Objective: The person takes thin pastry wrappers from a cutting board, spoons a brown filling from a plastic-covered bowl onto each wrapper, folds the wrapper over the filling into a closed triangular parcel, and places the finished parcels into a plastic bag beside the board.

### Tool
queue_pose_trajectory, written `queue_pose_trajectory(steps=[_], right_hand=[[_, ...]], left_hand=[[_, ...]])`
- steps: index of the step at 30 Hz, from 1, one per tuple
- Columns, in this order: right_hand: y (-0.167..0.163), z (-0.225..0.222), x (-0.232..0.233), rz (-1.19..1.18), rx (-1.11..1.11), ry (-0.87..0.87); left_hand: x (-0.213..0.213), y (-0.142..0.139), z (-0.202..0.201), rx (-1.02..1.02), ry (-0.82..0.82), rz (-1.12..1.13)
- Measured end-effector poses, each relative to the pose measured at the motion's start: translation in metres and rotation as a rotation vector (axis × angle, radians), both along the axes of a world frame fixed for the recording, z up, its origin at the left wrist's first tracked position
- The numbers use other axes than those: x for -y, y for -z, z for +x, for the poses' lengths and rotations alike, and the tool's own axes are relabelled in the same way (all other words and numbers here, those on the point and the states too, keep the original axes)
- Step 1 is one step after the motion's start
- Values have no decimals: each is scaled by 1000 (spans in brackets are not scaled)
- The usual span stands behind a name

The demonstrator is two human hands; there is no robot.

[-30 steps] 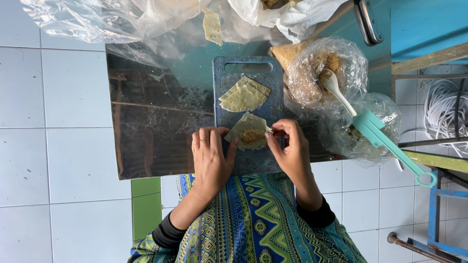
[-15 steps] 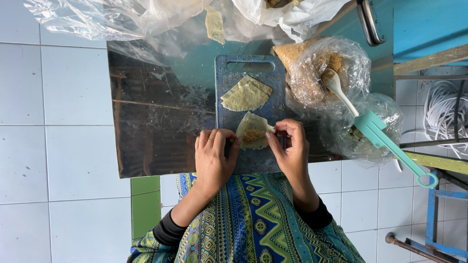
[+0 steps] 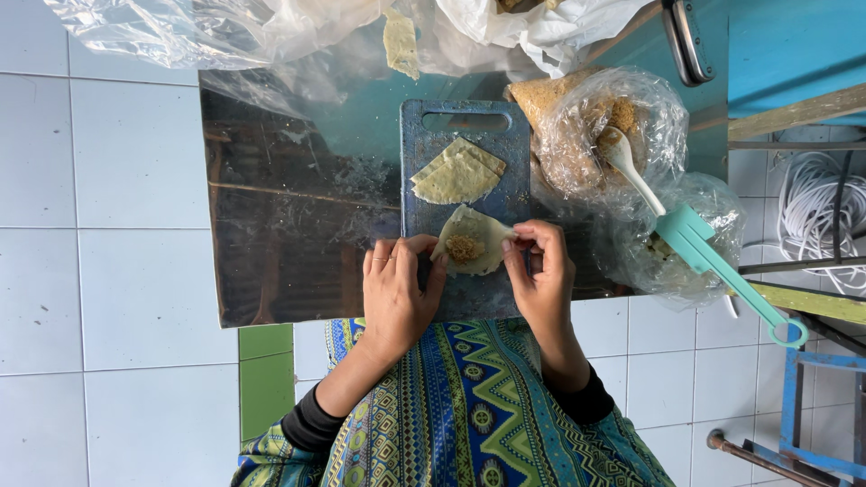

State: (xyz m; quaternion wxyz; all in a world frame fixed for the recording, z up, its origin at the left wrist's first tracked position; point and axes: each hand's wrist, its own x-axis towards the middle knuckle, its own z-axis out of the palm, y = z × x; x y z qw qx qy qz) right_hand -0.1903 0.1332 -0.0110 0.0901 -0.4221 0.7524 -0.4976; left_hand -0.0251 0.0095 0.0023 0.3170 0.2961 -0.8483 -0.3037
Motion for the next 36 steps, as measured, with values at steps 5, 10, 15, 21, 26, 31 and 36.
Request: queue_pose_trajectory(steps=[5, 10, 15, 21, 26, 31, 36], right_hand=[[-17, 11, 8, 97, -603, -77], [-30, 15, 21, 282, -588, -271], [-32, 10, 27, 320, -555, -313], [-28, 6, 16, 220, -513, -229], [-30, -7, 6, 234, -429, 31], [-30, -8, -4, 276, -310, -3], [-25, -8, 0, 238, -383, -42]], left_hand=[[0, 1, 1, -9, -10, 30], [0, 2, 2, -18, -18, 50], [-1, 5, 3, -23, -15, 52], [-1, 5, 4, -36, -5, 20], [0, 1, 4, -105, 52, 37], [2, -3, 3, -115, 72, 65], [2, -7, 2, -64, 89, 58]])
